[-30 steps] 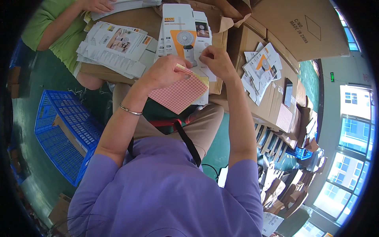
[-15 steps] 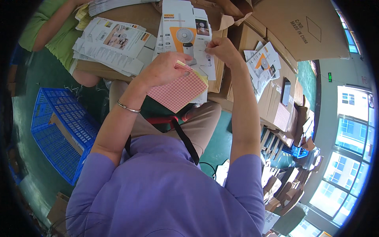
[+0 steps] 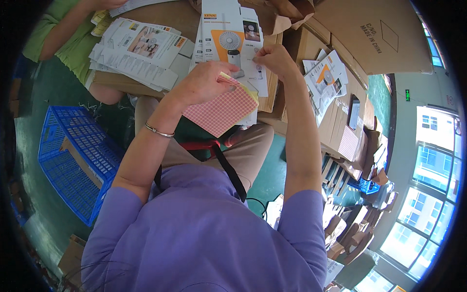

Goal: Peeling small yellow stickers from a sheet and applying them to specific locations on instruction manuals.

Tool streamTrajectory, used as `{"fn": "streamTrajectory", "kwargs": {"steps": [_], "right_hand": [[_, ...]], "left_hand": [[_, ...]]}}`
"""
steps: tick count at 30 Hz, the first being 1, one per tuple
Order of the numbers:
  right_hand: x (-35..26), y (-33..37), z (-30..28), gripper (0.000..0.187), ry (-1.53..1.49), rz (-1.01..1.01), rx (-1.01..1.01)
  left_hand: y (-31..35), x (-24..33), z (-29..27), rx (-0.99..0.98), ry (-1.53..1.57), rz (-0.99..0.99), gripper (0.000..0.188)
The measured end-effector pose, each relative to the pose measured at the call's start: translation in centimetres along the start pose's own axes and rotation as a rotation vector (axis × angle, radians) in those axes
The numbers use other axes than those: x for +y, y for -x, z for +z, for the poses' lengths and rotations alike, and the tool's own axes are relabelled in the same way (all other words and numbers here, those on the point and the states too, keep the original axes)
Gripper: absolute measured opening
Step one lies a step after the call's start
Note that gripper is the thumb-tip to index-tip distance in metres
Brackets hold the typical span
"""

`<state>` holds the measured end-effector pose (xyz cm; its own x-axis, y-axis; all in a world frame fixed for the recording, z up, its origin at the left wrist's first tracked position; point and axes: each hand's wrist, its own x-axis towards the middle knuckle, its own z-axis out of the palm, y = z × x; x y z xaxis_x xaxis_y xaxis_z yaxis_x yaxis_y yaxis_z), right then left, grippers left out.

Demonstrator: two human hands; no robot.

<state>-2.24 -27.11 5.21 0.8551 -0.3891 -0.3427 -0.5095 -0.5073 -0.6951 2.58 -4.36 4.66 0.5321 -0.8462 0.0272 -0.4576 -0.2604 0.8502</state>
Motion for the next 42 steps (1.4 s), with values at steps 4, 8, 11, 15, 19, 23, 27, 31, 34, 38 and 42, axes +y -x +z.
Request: {"fn": "streamTrajectory", "kwargs": {"steps": [4,8,11,15,19,23,27,31,34,38,42], "right_hand": [[0.2,-0.5,0.4,0.013,0.084,-0.035,0.050],[-0.1,0.0,0.3,0.014,0.244,0.041,0.165],[2.2,0.6,-0.1,0.017,-0.398,0.189,0.014],[3.8,1.8,0.6,0.022,-0.496,0.116,0.194],[2.6,2.7,1.2,0.024,-0.309,0.066,0.221],[3.9,3.6,0.3,0.024,-0.522,-0.088,0.323],[8.8,5.6,-6.4,0.025,-0.726,-0.106,0.558],[12.8,8.2,-11.5,0.035,-0.305,0.286,0.814],[12.2,8.7,-9.9,0.037,0.483,0.197,1.043],[4.2,9.0,0.2,0.012,-0.162,-0.415,0.556],[-2.8,10.2,5.4,0.013,-0.028,-0.566,0.434]], "left_hand": [[-0.2,0.2,0.0,0.002,-0.004,-0.001,0.033],[0.0,0.2,-0.2,0.025,0.006,0.006,0.032],[-0.2,-0.3,0.1,0.037,0.039,0.026,0.032],[-0.1,0.1,-0.2,0.013,0.054,0.018,0.032],[0.3,0.4,-0.4,0.046,0.040,0.051,0.032],[0.9,1.0,-1.4,0.033,0.165,0.037,0.029],[0.9,1.1,-1.7,0.022,0.248,-0.009,0.026],[0.2,0.4,-1.0,0.056,0.156,-0.022,0.024],[0.0,-0.2,-0.5,0.090,0.102,-0.054,0.022],[-0.1,0.3,-0.3,0.082,0.034,-0.070,0.020],[-0.1,-0.4,0.0,0.090,-0.013,-0.050,0.019]]}}
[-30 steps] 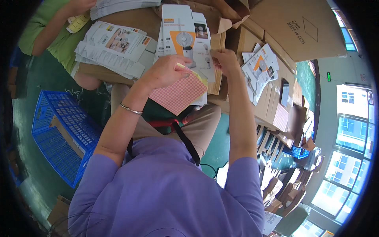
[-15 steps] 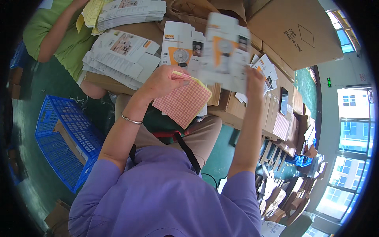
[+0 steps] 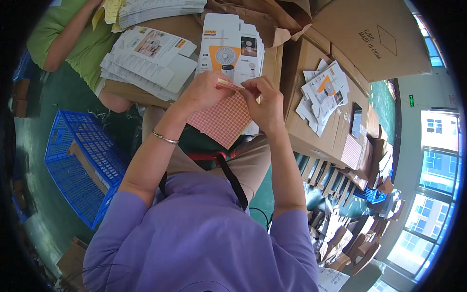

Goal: Peeling small yellow stickers from a sheet and applying them to specific locations on instruction manuals.

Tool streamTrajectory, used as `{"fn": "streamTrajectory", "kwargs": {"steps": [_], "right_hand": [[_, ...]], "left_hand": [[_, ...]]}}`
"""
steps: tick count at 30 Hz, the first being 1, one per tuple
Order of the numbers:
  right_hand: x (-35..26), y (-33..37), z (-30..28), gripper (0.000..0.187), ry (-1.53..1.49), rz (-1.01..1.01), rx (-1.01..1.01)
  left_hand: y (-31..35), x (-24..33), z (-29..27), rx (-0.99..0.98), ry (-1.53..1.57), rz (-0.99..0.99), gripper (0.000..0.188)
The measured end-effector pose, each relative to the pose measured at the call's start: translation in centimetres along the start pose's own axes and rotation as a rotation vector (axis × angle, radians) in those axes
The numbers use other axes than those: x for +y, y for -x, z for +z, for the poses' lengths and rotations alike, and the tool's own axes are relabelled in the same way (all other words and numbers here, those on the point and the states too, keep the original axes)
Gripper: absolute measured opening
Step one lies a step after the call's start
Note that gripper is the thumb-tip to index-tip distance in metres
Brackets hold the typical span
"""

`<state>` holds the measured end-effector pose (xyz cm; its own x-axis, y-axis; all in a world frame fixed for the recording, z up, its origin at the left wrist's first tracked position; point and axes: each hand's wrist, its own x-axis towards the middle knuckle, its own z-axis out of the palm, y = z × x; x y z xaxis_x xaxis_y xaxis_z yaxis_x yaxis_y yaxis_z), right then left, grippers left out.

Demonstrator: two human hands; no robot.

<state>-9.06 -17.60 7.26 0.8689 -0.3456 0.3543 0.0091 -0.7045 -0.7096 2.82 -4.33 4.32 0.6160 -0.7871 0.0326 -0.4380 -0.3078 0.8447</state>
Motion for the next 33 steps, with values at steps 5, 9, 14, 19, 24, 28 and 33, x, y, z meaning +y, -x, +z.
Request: {"fn": "streamTrajectory", "kwargs": {"steps": [5,9,14,19,24,28,33], "right_hand": [[0.8,-0.2,0.9,0.011,-0.042,0.065,-0.018],[0.5,-0.3,1.0,0.011,0.014,0.022,-0.049],[0.6,-0.1,1.2,0.011,0.048,0.012,-0.042],[0.5,-0.1,1.2,0.011,0.074,-0.018,-0.046],[0.6,-0.2,1.4,0.011,0.090,-0.067,-0.058],[1.1,-0.2,1.0,0.008,0.029,-0.038,-0.035],[2.0,-2.6,-0.7,0.013,-0.107,0.306,-0.070]], "left_hand": [[-0.1,0.5,-0.2,-0.038,-0.018,-0.022,0.017],[-0.2,-0.1,0.2,-0.015,-0.013,-0.012,0.016],[-0.1,-0.1,0.2,-0.007,-0.016,-0.003,0.016],[0.0,0.0,0.1,-0.009,-0.002,0.006,0.016],[-0.1,-0.1,0.3,-0.014,-0.020,-0.003,0.017],[-0.1,0.0,0.2,-0.010,-0.012,0.001,0.016],[0.1,0.2,0.0,-0.015,-0.010,-0.026,0.018]]}}
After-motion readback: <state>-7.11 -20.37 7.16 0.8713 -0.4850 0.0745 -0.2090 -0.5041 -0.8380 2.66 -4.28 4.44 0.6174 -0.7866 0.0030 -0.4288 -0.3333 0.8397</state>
